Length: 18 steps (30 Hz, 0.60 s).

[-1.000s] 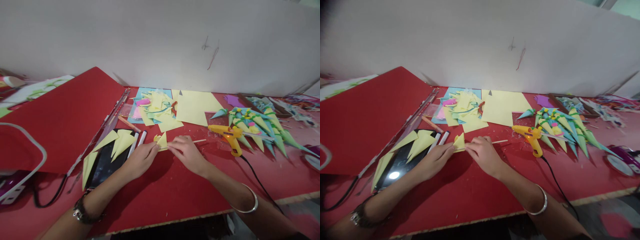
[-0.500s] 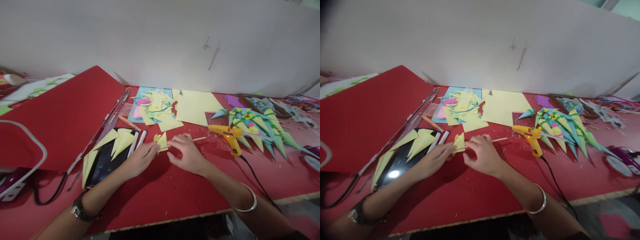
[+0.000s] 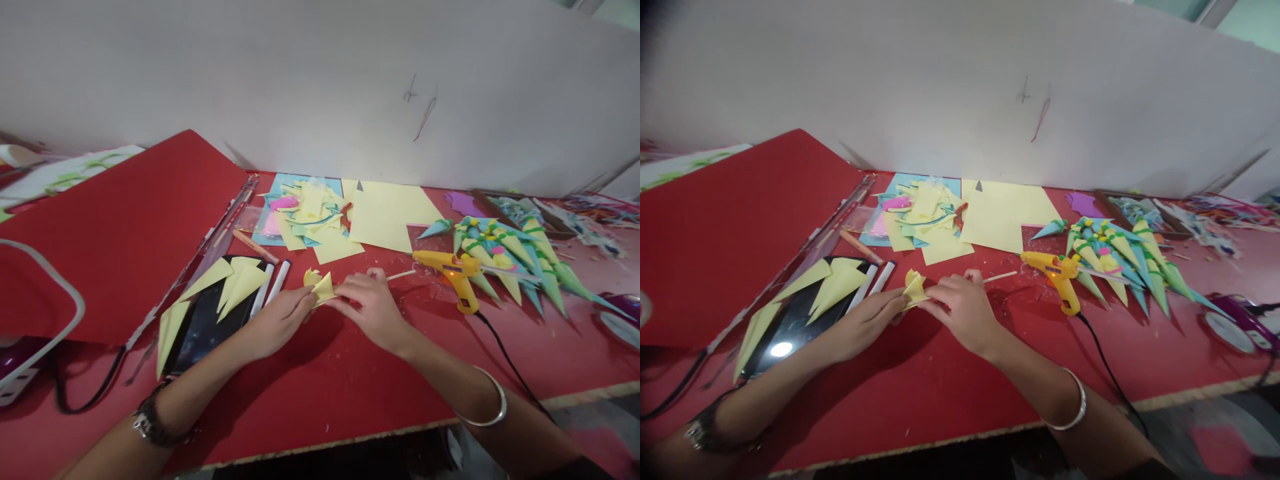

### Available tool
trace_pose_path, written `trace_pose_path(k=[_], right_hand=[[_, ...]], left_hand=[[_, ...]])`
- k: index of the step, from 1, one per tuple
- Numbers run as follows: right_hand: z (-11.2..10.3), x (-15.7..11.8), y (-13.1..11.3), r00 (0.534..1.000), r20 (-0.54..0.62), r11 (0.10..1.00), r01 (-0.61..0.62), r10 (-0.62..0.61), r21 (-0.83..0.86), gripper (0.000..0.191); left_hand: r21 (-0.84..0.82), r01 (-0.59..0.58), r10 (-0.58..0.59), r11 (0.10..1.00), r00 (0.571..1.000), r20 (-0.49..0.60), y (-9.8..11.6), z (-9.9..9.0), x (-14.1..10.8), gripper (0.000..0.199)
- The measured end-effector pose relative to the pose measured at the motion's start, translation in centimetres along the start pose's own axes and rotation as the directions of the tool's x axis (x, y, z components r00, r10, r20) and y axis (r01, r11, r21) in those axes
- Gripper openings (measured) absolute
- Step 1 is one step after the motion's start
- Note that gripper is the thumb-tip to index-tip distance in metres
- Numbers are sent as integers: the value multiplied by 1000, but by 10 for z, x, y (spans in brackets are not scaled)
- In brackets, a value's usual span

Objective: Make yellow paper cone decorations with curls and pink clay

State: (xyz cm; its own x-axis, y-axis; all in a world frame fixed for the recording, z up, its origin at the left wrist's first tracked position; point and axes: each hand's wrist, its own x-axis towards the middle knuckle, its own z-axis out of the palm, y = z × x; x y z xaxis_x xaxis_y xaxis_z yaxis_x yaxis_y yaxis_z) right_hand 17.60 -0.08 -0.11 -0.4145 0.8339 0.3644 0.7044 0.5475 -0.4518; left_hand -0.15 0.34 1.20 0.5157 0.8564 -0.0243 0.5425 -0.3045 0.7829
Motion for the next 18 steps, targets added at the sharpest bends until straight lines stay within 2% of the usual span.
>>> trace_pose_path(k=[4, 7, 9, 11, 14, 16, 18], right_hand=[[-1, 0, 0, 999, 13, 998, 42, -41, -54, 30], [-3, 0, 0, 998, 39, 997, 52, -50, -57, 33], [-4, 0, 0, 997, 59, 998, 54, -52, -43, 35], [-4, 0, 1, 996, 73, 998, 55, -52, -36, 36], [-4, 1, 2, 995, 79, 997, 58, -54, -47, 36], [-4, 1, 2, 996, 73, 997, 61, -57, -54, 36], [-3, 1, 3, 996, 64, 997, 67, -64, -42, 36]], left_hand=[[71, -47, 46, 996, 999, 4, 1, 0, 0, 32], [216, -68, 60, 974, 997, 42, -1, -1, -1, 33], [402, -61, 44, 914, 998, 51, -3, -2, 0, 31], [592, -69, 53, 803, 998, 46, -7, -4, 1, 31], [738, -120, 113, 664, 992, 60, -10, -6, 2, 32], [759, -130, 127, 638, 990, 64, -10, -7, 3, 32], [733, -108, 112, 671, 993, 44, -8, -6, 2, 31]])
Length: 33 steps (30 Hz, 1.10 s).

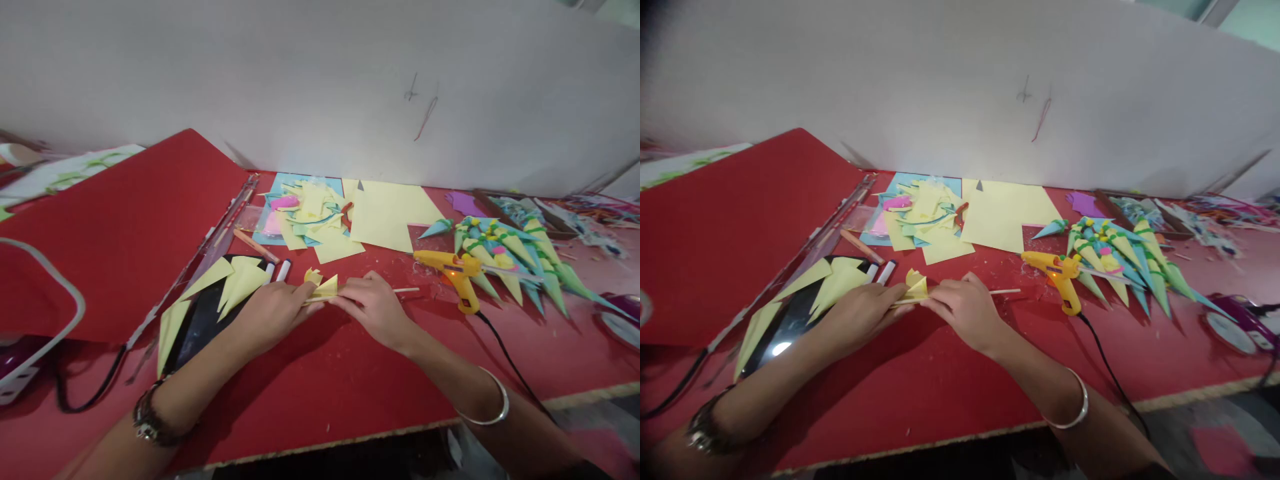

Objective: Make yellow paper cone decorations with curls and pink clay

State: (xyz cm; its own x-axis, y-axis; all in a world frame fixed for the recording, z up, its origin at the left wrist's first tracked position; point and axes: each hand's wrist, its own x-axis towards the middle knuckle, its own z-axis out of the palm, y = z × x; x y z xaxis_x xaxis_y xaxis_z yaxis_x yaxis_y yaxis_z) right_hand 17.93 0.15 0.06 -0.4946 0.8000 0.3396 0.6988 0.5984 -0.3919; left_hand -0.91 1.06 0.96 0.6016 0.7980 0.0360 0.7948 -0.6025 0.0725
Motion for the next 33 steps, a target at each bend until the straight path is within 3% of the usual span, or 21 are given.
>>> trace_pose_path(k=[3, 7, 15, 22, 30, 33], right_hand=[[0, 0, 1, 1000, -27, 999, 5, -4, 51, 32], [-1, -1, 1, 1000, -23, 994, 6, -4, 110, 28], [2, -1, 2, 995, 98, 999, -23, 19, 41, 30], [2, -2, 3, 996, 86, 997, -21, 14, 73, 29], [0, 0, 2, 988, 131, 979, -108, 86, 172, 33], [0, 1, 1, 991, 115, 988, -82, 67, 127, 32]], left_hand=[[-279, 21, -20, 960, 1000, 8, 4, -2, -1, 26], [-632, -45, 30, 773, 999, -34, 8, -5, -2, 27], [-730, 0, 12, 684, 1000, 12, 8, -8, -2, 32], [-831, 119, -188, 543, 982, 18, 12, -1, -3, 23], [-737, 38, -12, 674, 999, 41, 6, -4, -2, 27], [-650, 65, -15, 757, 996, 83, 6, -1, -1, 27]])
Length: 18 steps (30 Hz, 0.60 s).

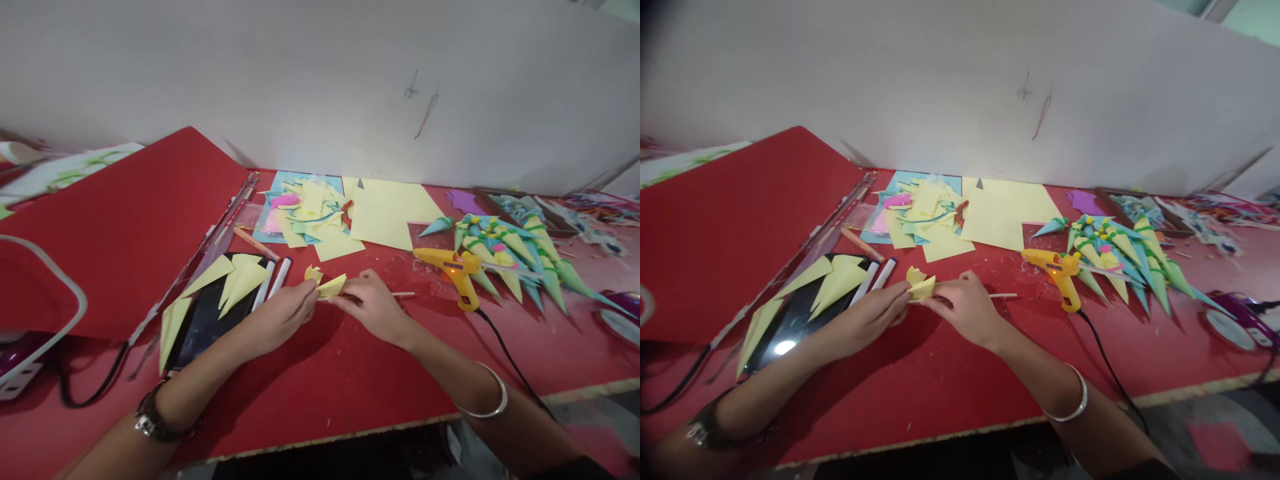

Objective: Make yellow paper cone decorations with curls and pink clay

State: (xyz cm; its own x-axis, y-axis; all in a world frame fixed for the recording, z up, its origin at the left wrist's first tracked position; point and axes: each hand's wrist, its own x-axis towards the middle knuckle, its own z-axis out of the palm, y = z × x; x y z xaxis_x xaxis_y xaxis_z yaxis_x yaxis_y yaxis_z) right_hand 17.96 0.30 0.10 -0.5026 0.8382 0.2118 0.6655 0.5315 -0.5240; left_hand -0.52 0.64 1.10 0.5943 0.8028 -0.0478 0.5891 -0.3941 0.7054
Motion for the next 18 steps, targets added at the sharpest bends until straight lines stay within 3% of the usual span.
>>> trace_pose_path(k=[4, 8, 13, 18], right_hand=[[-1, 0, -2, 997, -66, 999, 32, -32, 0, 24], [-1, -1, -4, 995, -99, 999, 30, -27, 25, 25], [-1, 1, -2, 996, -90, 1000, 9, -10, -8, 35], [-2, 0, -3, 996, -92, 993, -7, 18, 114, 26]], left_hand=[[151, 62, -48, 987, 994, -95, -1, 4, 2, 28], [84, 75, -57, 994, 978, -199, 1, 5, 1, 38], [-45, 18, -25, 999, 988, -154, 4, 3, 0, 38], [-163, -14, 2, 987, 997, -73, 4, 0, 0, 40]])
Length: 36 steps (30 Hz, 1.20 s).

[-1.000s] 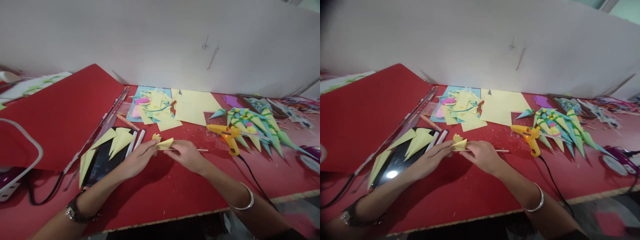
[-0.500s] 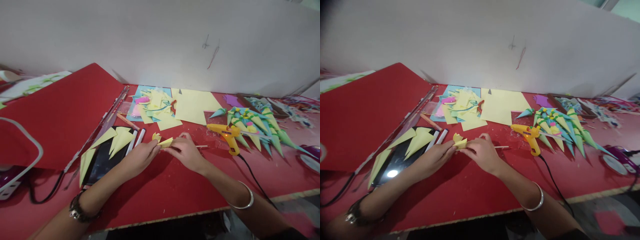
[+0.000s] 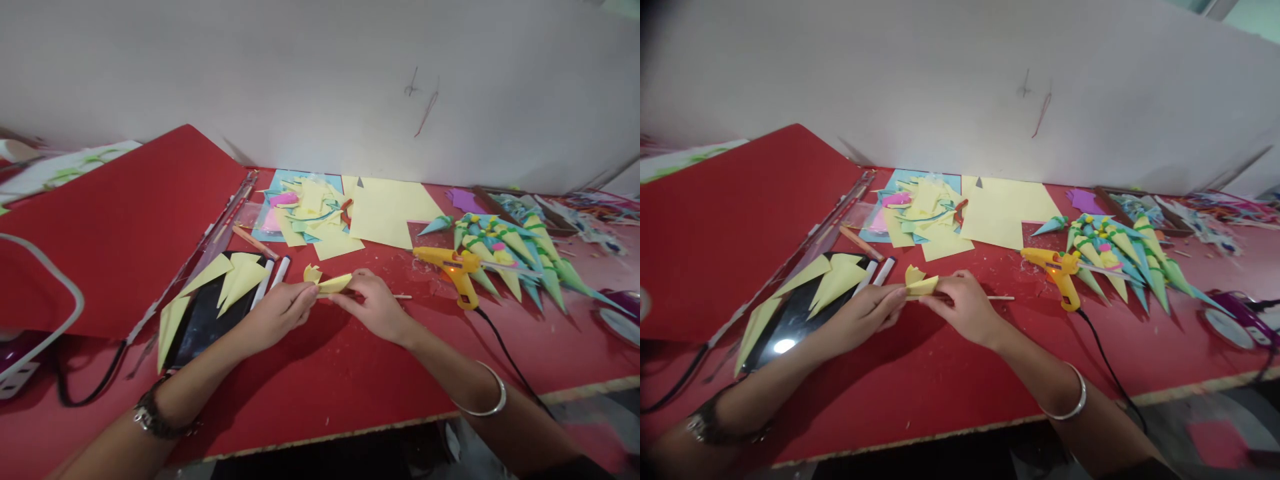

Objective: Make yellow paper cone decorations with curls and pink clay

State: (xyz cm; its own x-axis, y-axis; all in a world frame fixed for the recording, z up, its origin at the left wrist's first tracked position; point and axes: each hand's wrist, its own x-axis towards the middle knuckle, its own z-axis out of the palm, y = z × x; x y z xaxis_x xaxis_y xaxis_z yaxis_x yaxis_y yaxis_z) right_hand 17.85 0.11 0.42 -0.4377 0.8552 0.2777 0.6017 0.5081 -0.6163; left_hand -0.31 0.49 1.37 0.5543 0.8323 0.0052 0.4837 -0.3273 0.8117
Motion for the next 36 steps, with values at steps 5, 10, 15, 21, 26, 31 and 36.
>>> trace_pose_path(k=[5, 10, 15, 21, 26, 31, 36], right_hand=[[-1, -2, -3, 998, 53, 990, -44, 38, 133, 21], [-4, 0, -3, 998, 50, 958, -42, 28, 283, 19], [-6, -1, -2, 984, 133, 897, -160, 115, 412, 21], [-6, -2, -4, 970, 229, 815, -200, 86, 544, 17], [-9, -1, -9, 968, 241, 809, -194, 67, 555, 11], [-12, -1, -12, 954, 294, 797, -218, 53, 563, 14], [-9, -2, -9, 966, 257, 837, -156, 19, 525, 15]], left_hand=[[-79, 18, -17, 997, 1000, 20, 3, 0, -1, 44], [314, -36, 62, 949, 995, -74, -3, 0, 0, 44], [734, -214, 389, 644, 919, -73, -14, -5, 2, 42], [772, -389, 626, 503, 779, -15, -15, -7, 1, 36], [785, -419, 695, 456, 719, -20, -12, -6, -1, 37], [792, -414, 690, 449, 724, -13, -10, -7, -3, 42], [715, -431, 653, 551, 756, -48, -12, -4, -2, 46]])
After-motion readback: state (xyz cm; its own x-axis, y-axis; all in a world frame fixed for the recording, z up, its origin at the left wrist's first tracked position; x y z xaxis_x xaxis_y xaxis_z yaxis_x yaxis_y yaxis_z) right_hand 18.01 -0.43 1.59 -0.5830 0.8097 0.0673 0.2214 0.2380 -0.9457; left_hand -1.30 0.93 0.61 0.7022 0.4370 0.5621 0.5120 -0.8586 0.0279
